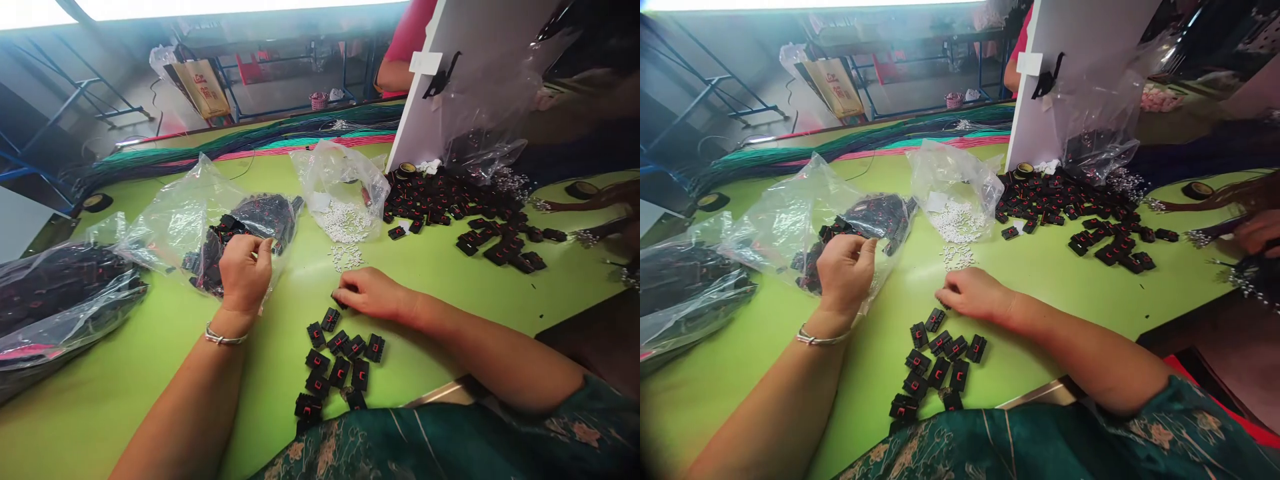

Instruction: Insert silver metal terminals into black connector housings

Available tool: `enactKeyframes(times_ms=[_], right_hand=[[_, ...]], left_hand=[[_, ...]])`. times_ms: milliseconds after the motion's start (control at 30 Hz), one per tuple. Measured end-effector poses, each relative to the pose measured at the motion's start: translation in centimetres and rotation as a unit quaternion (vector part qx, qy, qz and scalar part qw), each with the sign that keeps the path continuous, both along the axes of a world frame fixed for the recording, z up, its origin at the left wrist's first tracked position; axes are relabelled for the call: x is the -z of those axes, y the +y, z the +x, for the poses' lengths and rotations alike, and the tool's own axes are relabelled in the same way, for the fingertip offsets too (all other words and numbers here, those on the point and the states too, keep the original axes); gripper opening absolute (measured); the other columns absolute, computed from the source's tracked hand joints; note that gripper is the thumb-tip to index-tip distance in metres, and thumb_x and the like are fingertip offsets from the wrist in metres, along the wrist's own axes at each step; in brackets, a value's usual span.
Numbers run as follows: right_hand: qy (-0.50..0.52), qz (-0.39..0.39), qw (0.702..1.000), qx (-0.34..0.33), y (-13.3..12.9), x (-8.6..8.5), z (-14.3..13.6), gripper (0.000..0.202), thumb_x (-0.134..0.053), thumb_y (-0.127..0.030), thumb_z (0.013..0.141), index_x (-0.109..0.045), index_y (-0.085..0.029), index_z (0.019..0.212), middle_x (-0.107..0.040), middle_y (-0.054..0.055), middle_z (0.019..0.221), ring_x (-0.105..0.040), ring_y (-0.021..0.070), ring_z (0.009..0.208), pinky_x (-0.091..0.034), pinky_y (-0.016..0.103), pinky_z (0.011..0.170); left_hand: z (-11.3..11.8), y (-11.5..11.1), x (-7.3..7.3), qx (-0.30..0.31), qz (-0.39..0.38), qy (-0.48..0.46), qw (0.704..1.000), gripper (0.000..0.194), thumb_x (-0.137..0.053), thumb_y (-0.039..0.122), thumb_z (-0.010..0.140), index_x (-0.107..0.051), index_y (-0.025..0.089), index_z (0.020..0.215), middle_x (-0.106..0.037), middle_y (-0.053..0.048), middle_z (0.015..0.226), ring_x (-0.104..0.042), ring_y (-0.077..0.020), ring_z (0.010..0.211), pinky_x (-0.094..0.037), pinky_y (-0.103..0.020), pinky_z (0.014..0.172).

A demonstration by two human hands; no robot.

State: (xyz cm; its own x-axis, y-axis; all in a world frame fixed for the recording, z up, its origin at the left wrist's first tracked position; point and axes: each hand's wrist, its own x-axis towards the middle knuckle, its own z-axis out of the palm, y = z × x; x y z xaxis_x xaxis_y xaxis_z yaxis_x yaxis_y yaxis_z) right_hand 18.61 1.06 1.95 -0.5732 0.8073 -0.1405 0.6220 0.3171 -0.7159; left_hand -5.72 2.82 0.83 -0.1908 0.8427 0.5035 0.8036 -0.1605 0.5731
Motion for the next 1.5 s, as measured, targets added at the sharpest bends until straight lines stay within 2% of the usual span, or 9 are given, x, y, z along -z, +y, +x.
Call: enactKeyframes(times_ms=[200,300,467,633,833,1000,1067,1200,1500], right_hand=[[-0.113,0.076,0.98,-0.145,-1.2,-0.7,-0.3,0.032,-0.054,-0.043,0.09,-0.066,-0.016,0.079,-0.07,0.01,0.081,-0.053,0.0171,0.067,-0.024,0.03,0.055],[-0.1,0.088,0.986,-0.101,-0.2,-0.9,0.5,0.026,-0.055,-0.036,0.091,-0.066,-0.016,0.078,-0.069,0.008,0.08,-0.053,0.0161,0.069,-0.028,0.029,0.059],[-0.062,0.177,0.98,0.072,2.6,-0.3,2.3,0.014,-0.052,-0.015,0.09,-0.065,-0.015,0.084,-0.067,0.006,0.088,-0.055,0.0152,0.079,-0.035,0.027,0.069],[-0.103,0.2,0.972,0.063,3.2,0.7,2.8,0.014,-0.052,-0.017,0.092,-0.066,-0.017,0.092,-0.064,0.006,0.096,-0.054,0.0156,0.084,-0.034,0.027,0.069],[-0.187,0.22,0.957,0.014,2.6,1.1,1.9,0.021,-0.049,-0.019,0.095,-0.07,-0.019,0.097,-0.063,0.007,0.096,-0.053,0.0166,0.08,-0.027,0.029,0.061],[-0.149,0.215,0.965,-0.01,2.5,0.8,2.1,0.021,-0.053,-0.021,0.093,-0.072,-0.023,0.1,-0.062,0.005,0.095,-0.053,0.0163,0.081,-0.03,0.028,0.062],[-0.104,0.214,0.971,0.027,2.8,0.4,2.6,0.021,-0.052,-0.017,0.092,-0.072,-0.02,0.1,-0.063,0.006,0.096,-0.054,0.0157,0.083,-0.034,0.027,0.067],[-0.053,0.191,0.978,0.065,2.9,0.0,3.2,0.016,-0.054,-0.012,0.088,-0.07,-0.016,0.089,-0.064,0.005,0.09,-0.055,0.0147,0.082,-0.037,0.026,0.071],[-0.124,0.129,0.982,0.054,1.9,0.4,2.3,0.017,-0.053,-0.014,0.087,-0.069,-0.015,0.083,-0.067,0.006,0.086,-0.054,0.0149,0.076,-0.035,0.027,0.068]], left_hand=[[-1.3,2.0,2.1,0.095,-0.122,0.229,0.961,0.028,-0.044,0.015,0.084,-0.069,0.012,0.097,-0.07,-0.018,0.098,-0.06,-0.0331,0.097,-0.044,-0.045,0.089],[-0.9,1.6,2.3,0.073,-0.118,0.228,0.964,0.03,-0.048,0.02,0.085,-0.07,0.014,0.105,-0.071,-0.016,0.102,-0.061,-0.0321,0.098,-0.046,-0.042,0.085],[-0.5,0.5,1.1,0.005,-0.151,0.236,0.96,0.04,-0.046,0.016,0.086,-0.067,0.014,0.12,-0.068,-0.017,0.106,-0.061,-0.0322,0.096,-0.046,-0.039,0.076],[-0.2,-0.2,-0.4,-0.059,-0.166,0.232,0.957,0.046,-0.045,0.013,0.085,-0.066,0.02,0.126,-0.062,-0.016,0.101,-0.06,-0.0294,0.079,-0.038,-0.036,0.058],[1.0,-1.2,-2.1,-0.029,-0.036,0.18,0.983,0.033,-0.052,0.022,0.088,-0.068,0.019,0.117,-0.064,-0.012,0.094,-0.06,-0.0283,0.091,-0.043,-0.037,0.073],[3.4,-2.0,-2.1,0.11,-0.055,-0.068,0.99,0.03,-0.065,0.022,0.08,-0.07,0.019,0.11,-0.065,-0.006,0.09,-0.058,-0.0189,0.082,-0.045,-0.033,0.076],[4.3,-2.1,-1.7,0.153,-0.132,-0.242,0.949,0.033,-0.073,0.023,0.073,-0.071,0.018,0.106,-0.064,-0.004,0.085,-0.057,-0.0153,0.075,-0.045,-0.029,0.069],[5.1,-2.0,-1.0,0.168,-0.24,-0.494,0.818,0.04,-0.083,0.025,0.063,-0.072,0.016,0.101,-0.056,0.002,0.067,-0.047,-0.0077,0.057,-0.035,-0.02,0.051],[5.3,-2.1,-0.4,0.166,-0.281,-0.619,0.714,0.04,-0.087,0.023,0.064,-0.074,0.016,0.101,-0.068,-0.003,0.081,-0.059,-0.0068,0.067,-0.046,-0.015,0.058]])
